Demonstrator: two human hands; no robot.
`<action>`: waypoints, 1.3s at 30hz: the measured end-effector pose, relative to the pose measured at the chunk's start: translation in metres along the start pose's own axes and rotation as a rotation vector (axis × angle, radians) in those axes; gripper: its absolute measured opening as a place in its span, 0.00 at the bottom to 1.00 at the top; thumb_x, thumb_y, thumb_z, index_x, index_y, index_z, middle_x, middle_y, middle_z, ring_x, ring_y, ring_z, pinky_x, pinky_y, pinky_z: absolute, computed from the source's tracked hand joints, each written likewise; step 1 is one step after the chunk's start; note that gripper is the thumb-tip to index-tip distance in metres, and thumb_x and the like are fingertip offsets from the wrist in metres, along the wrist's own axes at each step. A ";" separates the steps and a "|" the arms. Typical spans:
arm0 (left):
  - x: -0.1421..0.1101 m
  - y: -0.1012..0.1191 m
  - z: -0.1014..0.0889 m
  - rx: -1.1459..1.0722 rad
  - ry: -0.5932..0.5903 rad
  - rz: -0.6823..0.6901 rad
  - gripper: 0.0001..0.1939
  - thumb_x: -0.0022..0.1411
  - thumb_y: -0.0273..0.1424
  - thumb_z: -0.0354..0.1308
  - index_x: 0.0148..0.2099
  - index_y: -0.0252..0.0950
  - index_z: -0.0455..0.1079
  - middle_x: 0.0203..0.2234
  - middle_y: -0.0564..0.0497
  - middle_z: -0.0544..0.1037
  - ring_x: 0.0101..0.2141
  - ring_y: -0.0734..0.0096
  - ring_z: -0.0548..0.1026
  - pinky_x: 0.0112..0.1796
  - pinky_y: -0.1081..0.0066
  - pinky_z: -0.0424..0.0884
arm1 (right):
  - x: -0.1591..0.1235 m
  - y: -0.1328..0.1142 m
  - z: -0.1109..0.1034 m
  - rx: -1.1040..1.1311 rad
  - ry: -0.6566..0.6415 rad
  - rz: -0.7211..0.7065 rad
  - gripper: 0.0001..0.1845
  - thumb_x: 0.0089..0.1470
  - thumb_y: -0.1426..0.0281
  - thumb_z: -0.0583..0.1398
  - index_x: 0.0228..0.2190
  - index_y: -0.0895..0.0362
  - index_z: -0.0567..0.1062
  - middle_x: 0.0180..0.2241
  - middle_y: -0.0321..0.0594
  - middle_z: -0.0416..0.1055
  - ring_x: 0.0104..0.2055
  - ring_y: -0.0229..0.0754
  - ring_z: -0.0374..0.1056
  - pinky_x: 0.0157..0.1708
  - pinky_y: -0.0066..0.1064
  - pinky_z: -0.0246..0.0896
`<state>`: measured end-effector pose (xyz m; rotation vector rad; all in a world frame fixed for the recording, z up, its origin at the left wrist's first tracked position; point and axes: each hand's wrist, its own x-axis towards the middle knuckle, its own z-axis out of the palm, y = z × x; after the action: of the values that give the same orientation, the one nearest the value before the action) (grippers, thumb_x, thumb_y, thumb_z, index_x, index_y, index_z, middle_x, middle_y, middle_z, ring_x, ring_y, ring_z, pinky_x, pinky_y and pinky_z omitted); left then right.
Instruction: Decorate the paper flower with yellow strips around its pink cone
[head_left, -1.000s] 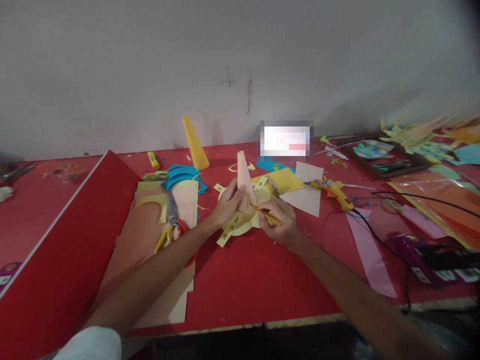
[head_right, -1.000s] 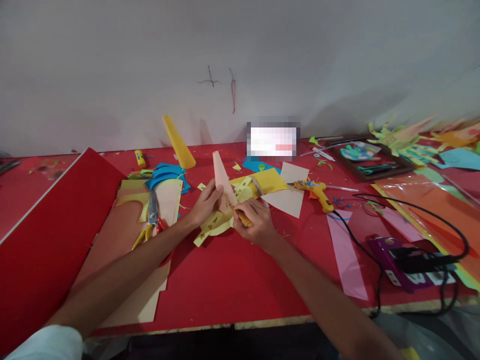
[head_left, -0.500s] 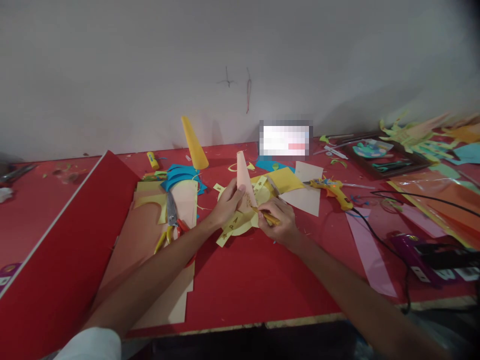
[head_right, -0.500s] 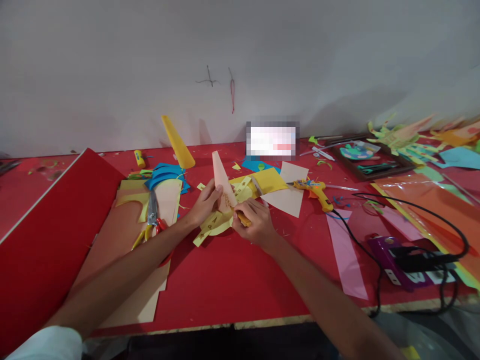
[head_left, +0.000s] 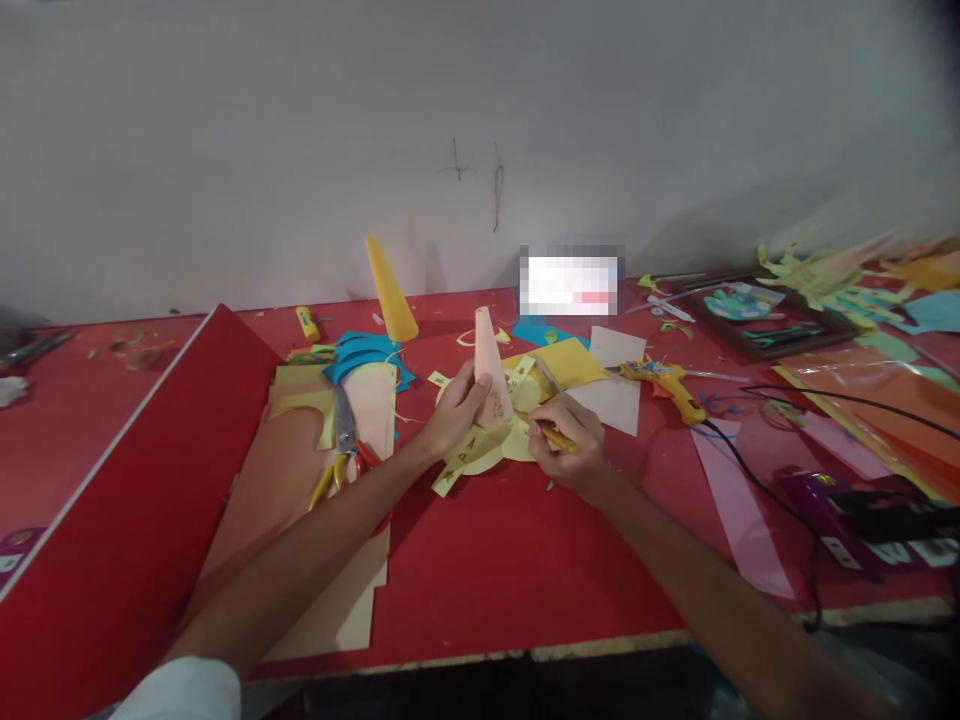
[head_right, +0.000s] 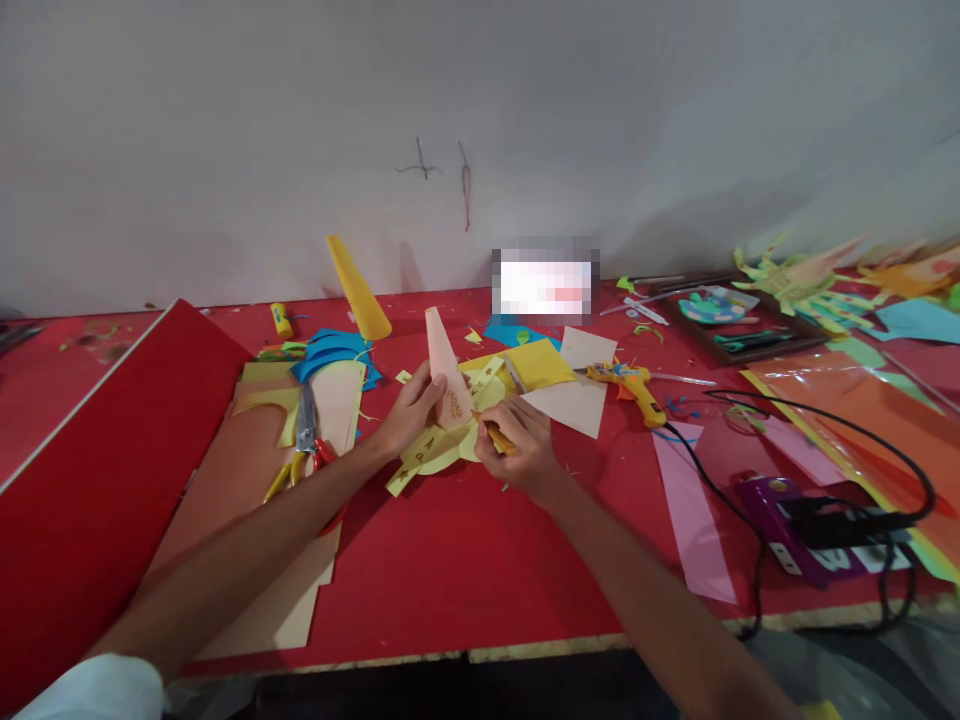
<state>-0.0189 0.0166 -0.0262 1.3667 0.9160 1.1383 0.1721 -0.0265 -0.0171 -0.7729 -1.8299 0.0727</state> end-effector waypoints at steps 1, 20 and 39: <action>0.000 0.001 0.000 -0.009 -0.006 0.003 0.22 0.67 0.52 0.56 0.49 0.37 0.70 0.42 0.47 0.76 0.42 0.65 0.74 0.44 0.67 0.70 | 0.000 0.001 -0.001 0.004 0.009 0.009 0.06 0.55 0.76 0.58 0.33 0.52 0.71 0.25 0.37 0.69 0.26 0.41 0.65 0.27 0.34 0.62; 0.000 -0.004 -0.001 -0.010 -0.009 -0.013 0.22 0.68 0.52 0.56 0.50 0.38 0.69 0.40 0.48 0.77 0.41 0.65 0.75 0.45 0.66 0.72 | 0.002 -0.003 -0.001 0.058 -0.086 0.014 0.06 0.58 0.74 0.58 0.31 0.53 0.70 0.25 0.36 0.70 0.26 0.40 0.66 0.27 0.32 0.62; -0.005 0.007 0.002 -0.007 -0.006 0.007 0.21 0.71 0.50 0.52 0.52 0.38 0.66 0.42 0.48 0.74 0.41 0.66 0.72 0.45 0.66 0.69 | 0.121 0.005 -0.009 0.195 0.088 -0.006 0.06 0.61 0.69 0.60 0.31 0.51 0.74 0.27 0.34 0.72 0.27 0.38 0.68 0.28 0.33 0.66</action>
<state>-0.0189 0.0102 -0.0201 1.3679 0.9028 1.1405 0.1592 0.0393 0.0841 -0.6232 -1.7126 0.2070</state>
